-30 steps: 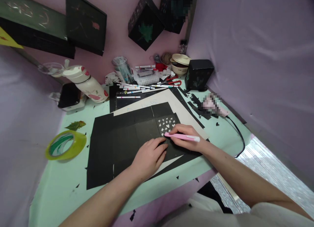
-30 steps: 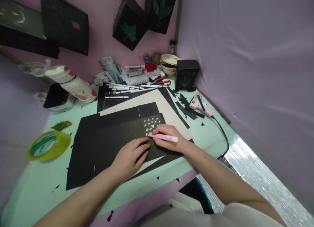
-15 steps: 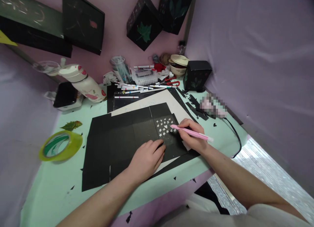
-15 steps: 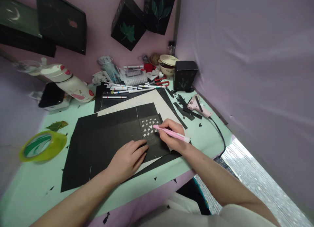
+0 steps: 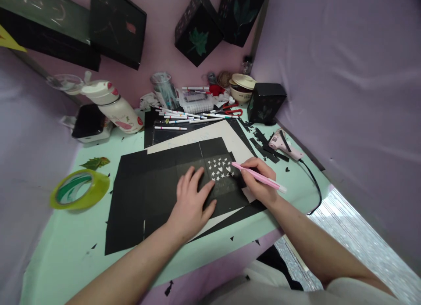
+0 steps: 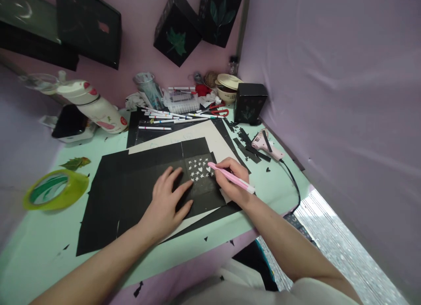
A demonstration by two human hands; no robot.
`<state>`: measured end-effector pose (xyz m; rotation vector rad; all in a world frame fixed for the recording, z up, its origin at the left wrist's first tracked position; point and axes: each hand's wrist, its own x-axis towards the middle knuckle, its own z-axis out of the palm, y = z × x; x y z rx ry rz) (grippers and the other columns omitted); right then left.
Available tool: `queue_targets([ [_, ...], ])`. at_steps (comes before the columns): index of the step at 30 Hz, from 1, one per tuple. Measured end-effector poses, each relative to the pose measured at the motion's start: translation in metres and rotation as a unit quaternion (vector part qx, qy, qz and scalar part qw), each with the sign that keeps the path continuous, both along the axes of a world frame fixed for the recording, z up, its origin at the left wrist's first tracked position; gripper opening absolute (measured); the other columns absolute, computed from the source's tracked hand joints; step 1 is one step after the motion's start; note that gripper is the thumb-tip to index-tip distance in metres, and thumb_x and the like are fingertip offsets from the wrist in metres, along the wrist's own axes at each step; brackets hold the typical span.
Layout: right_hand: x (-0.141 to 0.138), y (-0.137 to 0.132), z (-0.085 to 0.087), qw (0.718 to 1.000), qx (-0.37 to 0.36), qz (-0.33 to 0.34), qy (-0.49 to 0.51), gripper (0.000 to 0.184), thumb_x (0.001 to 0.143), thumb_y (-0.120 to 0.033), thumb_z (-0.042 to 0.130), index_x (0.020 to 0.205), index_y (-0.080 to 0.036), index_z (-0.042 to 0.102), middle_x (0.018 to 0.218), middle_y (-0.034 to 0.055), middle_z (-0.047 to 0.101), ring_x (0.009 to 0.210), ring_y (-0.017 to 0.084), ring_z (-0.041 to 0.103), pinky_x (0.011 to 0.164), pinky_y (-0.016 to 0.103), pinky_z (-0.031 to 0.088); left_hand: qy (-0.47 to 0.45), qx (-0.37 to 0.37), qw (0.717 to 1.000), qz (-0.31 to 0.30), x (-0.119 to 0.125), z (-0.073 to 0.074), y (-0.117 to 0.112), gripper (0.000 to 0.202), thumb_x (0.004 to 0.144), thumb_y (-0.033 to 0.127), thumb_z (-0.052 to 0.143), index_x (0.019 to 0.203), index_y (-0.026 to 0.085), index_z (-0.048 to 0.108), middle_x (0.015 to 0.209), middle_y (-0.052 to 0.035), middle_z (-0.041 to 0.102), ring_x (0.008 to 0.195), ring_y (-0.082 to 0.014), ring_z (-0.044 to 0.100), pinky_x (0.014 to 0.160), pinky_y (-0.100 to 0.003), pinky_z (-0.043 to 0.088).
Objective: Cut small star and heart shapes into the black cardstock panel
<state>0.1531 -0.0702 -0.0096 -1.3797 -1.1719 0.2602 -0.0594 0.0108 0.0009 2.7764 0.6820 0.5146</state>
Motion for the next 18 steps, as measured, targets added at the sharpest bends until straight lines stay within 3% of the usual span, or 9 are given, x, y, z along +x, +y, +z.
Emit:
queue_targets([
  [2, 0.0000, 0.0001, -0.0005, 1.000, -0.008, -0.002, -0.007, 0.004, 0.087, -0.023, 0.059, 0.089, -0.023, 0.061, 0.078, 0.0022, 0.062, 0.071, 0.018, 0.058, 0.064, 0.032, 0.046, 0.016, 0.021, 0.999, 0.042, 0.0001, 0.0017, -0.0013, 0.047, 0.085, 0.031, 0.062, 0.129, 0.019, 0.052, 0.154, -0.0178, 0.023, 0.142, -0.0450, 0.010, 0.105, -0.071, 0.021],
  [4, -0.0001, 0.0002, -0.0007, 1.000, -0.019, -0.003, -0.010, 0.004, 0.087, -0.023, 0.058, 0.089, -0.024, 0.062, 0.078, 0.0021, 0.062, 0.072, 0.018, 0.059, 0.065, 0.032, 0.046, 0.020, 0.032, 0.998, 0.047, -0.0002, 0.0039, -0.0020, 0.051, 0.085, 0.033, 0.062, 0.132, 0.019, 0.050, 0.155, -0.0182, 0.021, 0.143, -0.0452, 0.008, 0.106, -0.072, 0.016],
  [8, -0.0001, 0.0005, -0.0003, 0.999, -0.030, 0.014, -0.007, 0.005, 0.087, -0.023, 0.059, 0.090, -0.023, 0.062, 0.079, 0.0022, 0.063, 0.071, 0.018, 0.059, 0.064, 0.031, 0.047, -0.009, 0.042, 0.999, -0.022, -0.0014, 0.0068, -0.0006, 0.036, 0.089, 0.027, 0.056, 0.123, 0.017, 0.055, 0.142, -0.0170, 0.045, 0.138, -0.0368, 0.031, 0.108, -0.062, 0.026],
  [12, 0.0002, 0.0007, 0.0004, 0.999, -0.041, 0.009, -0.024, 0.006, 0.088, -0.021, 0.058, 0.090, -0.022, 0.063, 0.080, 0.0023, 0.064, 0.072, 0.018, 0.060, 0.065, 0.031, 0.047, -0.051, 0.037, 0.987, -0.149, -0.0022, 0.0043, -0.0002, 0.023, 0.091, 0.022, 0.052, 0.111, 0.014, 0.061, 0.115, -0.0123, 0.065, 0.112, -0.0260, 0.058, 0.095, -0.044, 0.047],
  [15, 0.0005, 0.0011, 0.0009, 0.998, -0.040, 0.007, -0.038, 0.008, 0.088, -0.020, 0.057, 0.092, -0.022, 0.064, 0.083, 0.0025, 0.066, 0.075, 0.018, 0.061, 0.068, 0.031, 0.048, -0.045, 0.043, 0.984, -0.168, -0.0018, 0.0006, -0.0013, 0.024, 0.093, 0.026, 0.051, 0.108, 0.012, 0.062, 0.109, -0.0125, 0.067, 0.106, -0.0260, 0.061, 0.087, -0.042, 0.053],
  [18, 0.0009, 0.0016, 0.0017, 0.998, -0.035, 0.010, -0.043, 0.012, 0.088, -0.019, 0.057, 0.095, -0.022, 0.065, 0.089, 0.0028, 0.067, 0.080, 0.018, 0.063, 0.072, 0.031, 0.049, -0.031, 0.050, 0.986, -0.158, -0.0015, -0.0020, -0.0011, 0.027, 0.092, 0.028, 0.052, 0.109, 0.009, 0.063, 0.111, -0.0139, 0.067, 0.108, -0.0280, 0.061, 0.088, -0.043, 0.054],
])
